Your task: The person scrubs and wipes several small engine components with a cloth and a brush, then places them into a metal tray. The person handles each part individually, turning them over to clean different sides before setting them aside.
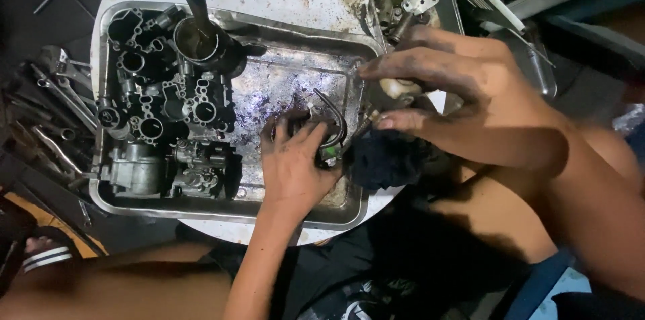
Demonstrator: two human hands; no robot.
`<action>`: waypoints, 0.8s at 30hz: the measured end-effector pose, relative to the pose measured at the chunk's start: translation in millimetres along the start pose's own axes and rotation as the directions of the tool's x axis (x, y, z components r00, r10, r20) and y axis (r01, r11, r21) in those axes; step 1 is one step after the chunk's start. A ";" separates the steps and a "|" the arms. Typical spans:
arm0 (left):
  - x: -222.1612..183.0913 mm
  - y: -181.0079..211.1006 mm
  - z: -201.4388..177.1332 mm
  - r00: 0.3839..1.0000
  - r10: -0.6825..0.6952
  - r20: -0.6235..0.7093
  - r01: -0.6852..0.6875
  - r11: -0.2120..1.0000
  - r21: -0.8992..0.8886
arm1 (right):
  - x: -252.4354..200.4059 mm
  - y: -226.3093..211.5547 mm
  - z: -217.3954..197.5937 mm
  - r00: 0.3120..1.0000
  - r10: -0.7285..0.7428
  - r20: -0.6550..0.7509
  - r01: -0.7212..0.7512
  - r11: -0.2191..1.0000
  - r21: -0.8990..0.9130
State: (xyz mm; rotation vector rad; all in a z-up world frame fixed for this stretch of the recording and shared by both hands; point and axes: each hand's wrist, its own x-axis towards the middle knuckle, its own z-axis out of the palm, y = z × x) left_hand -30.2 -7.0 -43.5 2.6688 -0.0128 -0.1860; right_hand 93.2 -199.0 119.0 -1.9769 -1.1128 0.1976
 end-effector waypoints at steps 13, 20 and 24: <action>-1.2 -2.0 2.3 0.998 -0.044 0.037 0.045 0.998 -0.032 | -27.8 -5.5 -17.2 0.948 0.101 0.301 0.007 0.941 -0.337; -0.5 -3.5 2.7 1.000 -0.015 0.016 0.016 1.000 -0.022 | -14.6 -12.3 1.2 0.987 -0.001 0.163 0.070 0.907 -0.416; -2.4 -5.0 6.7 1.000 -0.021 0.014 0.021 1.000 -0.011 | -0.6 -32.3 -5.3 0.617 0.618 0.487 -0.504 0.786 -0.359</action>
